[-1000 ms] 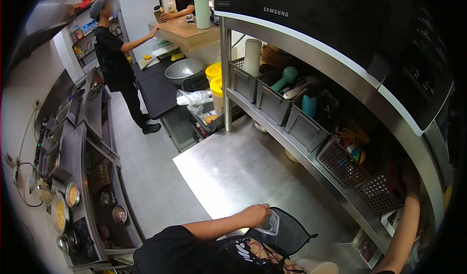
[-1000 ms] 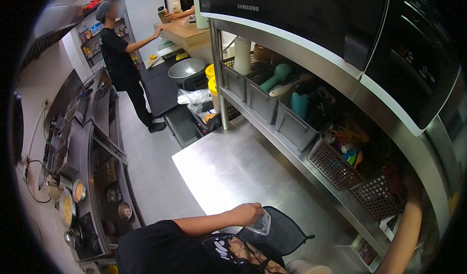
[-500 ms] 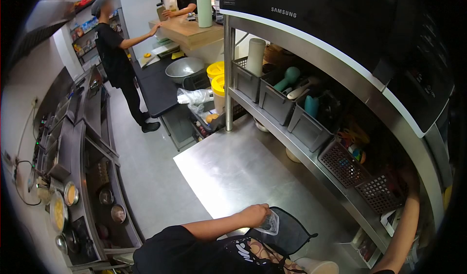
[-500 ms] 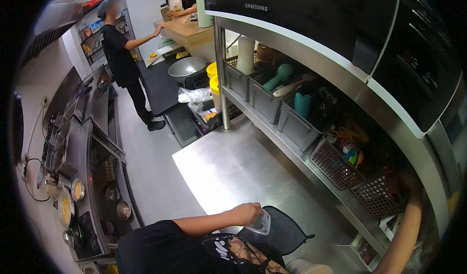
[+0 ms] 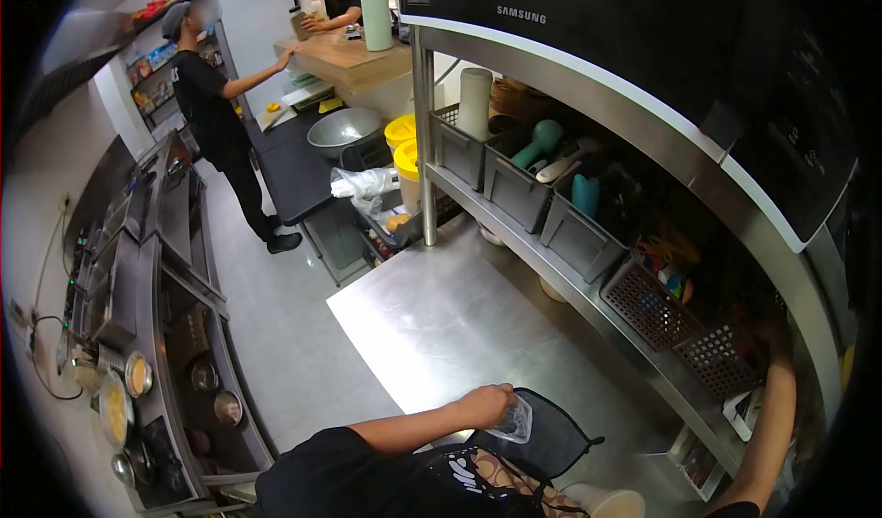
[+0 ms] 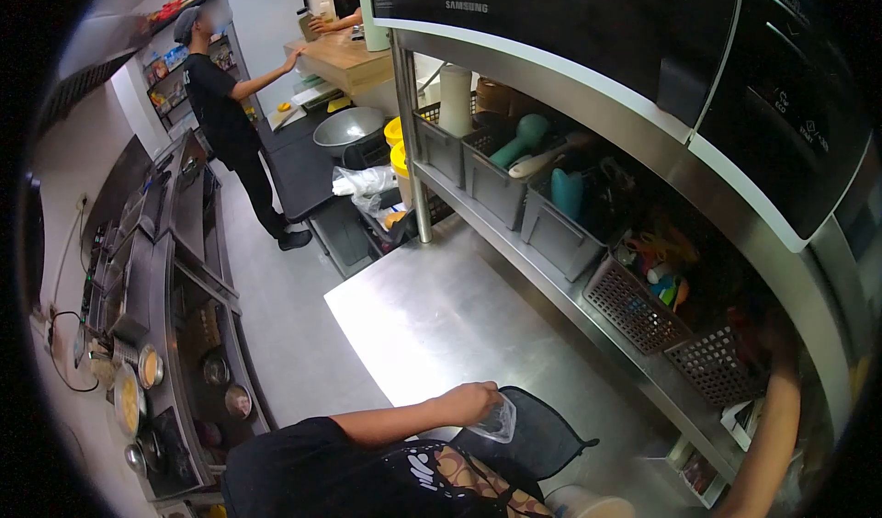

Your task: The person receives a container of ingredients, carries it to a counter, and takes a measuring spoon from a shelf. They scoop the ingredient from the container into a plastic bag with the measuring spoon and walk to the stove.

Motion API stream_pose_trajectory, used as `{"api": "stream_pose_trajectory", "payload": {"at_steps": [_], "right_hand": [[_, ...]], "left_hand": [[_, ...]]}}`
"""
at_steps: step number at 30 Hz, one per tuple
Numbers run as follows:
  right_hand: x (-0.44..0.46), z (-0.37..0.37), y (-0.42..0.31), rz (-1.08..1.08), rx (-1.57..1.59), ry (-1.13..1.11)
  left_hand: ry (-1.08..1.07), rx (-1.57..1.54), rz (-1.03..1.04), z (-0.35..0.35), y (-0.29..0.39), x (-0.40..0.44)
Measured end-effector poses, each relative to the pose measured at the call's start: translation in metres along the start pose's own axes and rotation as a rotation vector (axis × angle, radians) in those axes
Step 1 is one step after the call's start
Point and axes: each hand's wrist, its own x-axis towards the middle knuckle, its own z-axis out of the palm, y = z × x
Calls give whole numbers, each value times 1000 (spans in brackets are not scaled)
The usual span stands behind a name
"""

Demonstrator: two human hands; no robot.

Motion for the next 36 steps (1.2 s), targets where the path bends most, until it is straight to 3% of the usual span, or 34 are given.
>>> {"api": "stream_pose_trajectory", "payload": {"at_steps": [15,21,24,31,36], "right_hand": [[7,10,2,-63,-68,65],[5,6,12,-29,-104,187],[-15,-19,-2,33,-132,311],[-26,-59,-32,109,-167,615],[-33,-65,-35,102,-170,678]], "left_hand": [[-16,13,-24,0,-2,1],[-5,42,-30,4,-11,-3],[-75,128,132,5,-21,3],[43,12,16,-14,9,0],[32,-2,11,-17,13,5]]}}
